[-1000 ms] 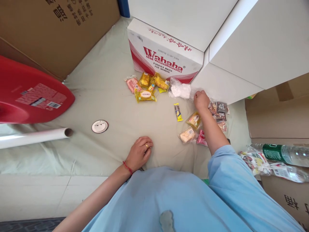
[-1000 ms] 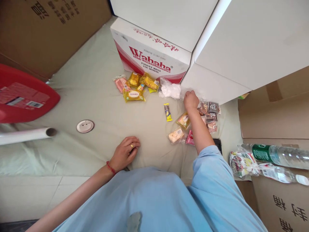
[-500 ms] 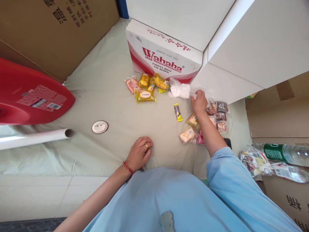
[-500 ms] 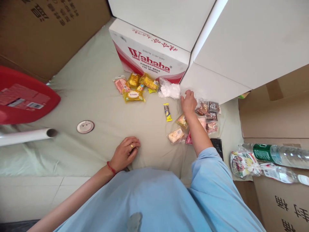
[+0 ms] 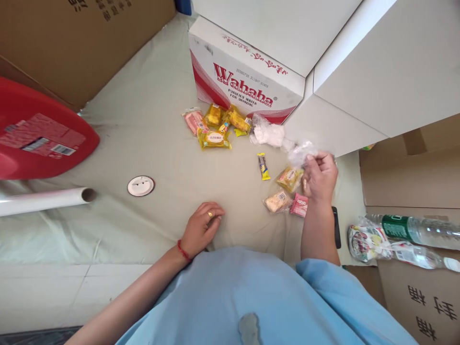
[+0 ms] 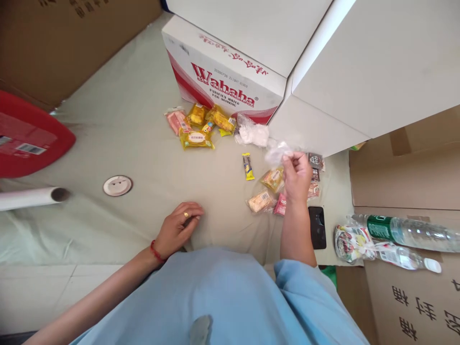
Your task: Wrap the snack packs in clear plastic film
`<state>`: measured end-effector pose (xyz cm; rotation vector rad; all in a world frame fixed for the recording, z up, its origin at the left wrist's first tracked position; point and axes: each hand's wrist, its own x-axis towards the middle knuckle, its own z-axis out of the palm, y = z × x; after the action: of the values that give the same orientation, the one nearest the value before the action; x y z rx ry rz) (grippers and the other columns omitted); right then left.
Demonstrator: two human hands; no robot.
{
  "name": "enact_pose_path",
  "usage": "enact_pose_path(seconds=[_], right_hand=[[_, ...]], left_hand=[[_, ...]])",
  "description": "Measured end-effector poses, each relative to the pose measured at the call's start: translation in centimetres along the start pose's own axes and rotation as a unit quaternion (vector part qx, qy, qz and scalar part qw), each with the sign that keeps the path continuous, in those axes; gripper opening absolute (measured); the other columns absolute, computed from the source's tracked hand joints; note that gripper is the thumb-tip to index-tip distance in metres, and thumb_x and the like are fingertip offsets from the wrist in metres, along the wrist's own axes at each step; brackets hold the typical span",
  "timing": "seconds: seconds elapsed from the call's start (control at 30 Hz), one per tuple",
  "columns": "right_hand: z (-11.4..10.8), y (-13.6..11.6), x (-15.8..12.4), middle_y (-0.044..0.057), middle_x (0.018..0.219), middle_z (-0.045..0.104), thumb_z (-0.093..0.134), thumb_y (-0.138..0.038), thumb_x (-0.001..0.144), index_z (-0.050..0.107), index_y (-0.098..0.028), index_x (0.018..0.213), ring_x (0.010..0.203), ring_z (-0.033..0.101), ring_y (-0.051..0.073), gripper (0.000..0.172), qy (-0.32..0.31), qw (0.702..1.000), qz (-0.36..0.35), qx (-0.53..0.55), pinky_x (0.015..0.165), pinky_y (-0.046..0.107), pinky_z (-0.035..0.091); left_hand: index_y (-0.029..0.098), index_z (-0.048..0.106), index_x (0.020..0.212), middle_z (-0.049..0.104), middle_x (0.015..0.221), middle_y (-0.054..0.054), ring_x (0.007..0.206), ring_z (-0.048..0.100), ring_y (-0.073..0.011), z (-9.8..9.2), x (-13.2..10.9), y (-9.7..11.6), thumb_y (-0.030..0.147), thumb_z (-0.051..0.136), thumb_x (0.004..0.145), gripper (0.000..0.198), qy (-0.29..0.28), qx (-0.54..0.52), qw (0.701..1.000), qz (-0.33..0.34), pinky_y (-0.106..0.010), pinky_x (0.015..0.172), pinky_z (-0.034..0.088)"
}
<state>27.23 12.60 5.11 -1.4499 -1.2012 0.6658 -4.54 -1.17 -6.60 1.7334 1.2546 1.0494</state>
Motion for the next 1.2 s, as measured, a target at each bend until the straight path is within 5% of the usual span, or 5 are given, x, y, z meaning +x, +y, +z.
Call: enact_pose_path(seconds=[0.17,0.33,0.43,0.9,1.2], right_hand=[[3.0,0.1,-9.2,-0.012,0.058,0.040,0.089,-0.045,0.069,0.055,-0.025,0.090,0.041,0.021,0.004,0.044,-0.111,0.910,0.319,0.241,0.035,0.016,0.013],[5.9,1.0,-13.5,-0.012,0.056,0.038,0.091,-0.036,0.064,0.054,-0.024,0.086,0.042,0.019,0.003,0.044,-0.193,0.829,0.413,0.324,0.036,0.015,0.012],[6.5,1.0,-13.8,-0.011,0.059,0.042,0.089,-0.042,0.070,0.055,-0.024,0.089,0.043,0.023,0.004,0.043,-0.213,0.839,0.409,0.289,0.037,0.016,0.013],[3.5,2.3,-10.9,-0.003,0.075,0.053,0.075,-0.044,0.087,0.069,-0.025,0.094,0.054,0.038,0.009,0.021,-0.277,0.936,0.205,0.077,0.046,0.022,0.030],[3.3,2.3,-10.9,0.005,0.101,0.067,0.063,-0.023,0.088,0.077,-0.025,0.076,0.082,0.062,0.016,0.019,-0.293,0.946,0.101,0.097,0.070,0.031,0.055]], left_hand=[[0.022,0.070,0.105,0.070,0.103,-0.007,0.098,0.067,-0.0216,-0.4,2.1,2.2,0.053,0.060,0.097,0.034,-0.006,-0.191,0.961,-0.201,-0.037,0.087,0.056],[0.025,0.063,0.123,0.067,0.127,-0.012,0.109,0.069,-0.0277,0.0,4.3,4.2,0.074,0.075,0.077,0.068,-0.106,-0.521,0.761,-0.372,-0.047,0.087,0.060],[0.020,0.069,0.106,0.071,0.107,-0.008,0.098,0.068,-0.0214,0.1,4.7,4.6,0.055,0.091,0.069,0.056,-0.158,-0.564,0.708,-0.394,-0.041,0.087,0.059],[0.019,0.062,0.073,0.058,0.078,0.002,0.075,0.050,-0.0118,-2.7,6.3,2.2,0.029,0.089,0.062,0.031,-0.007,-0.353,0.884,-0.307,-0.025,0.070,0.040],[0.021,0.065,0.108,0.068,0.116,-0.009,0.099,0.066,-0.0233,-2.3,5.9,3.1,0.066,0.072,0.081,0.053,-0.072,-0.415,0.821,-0.385,-0.038,0.086,0.052]])
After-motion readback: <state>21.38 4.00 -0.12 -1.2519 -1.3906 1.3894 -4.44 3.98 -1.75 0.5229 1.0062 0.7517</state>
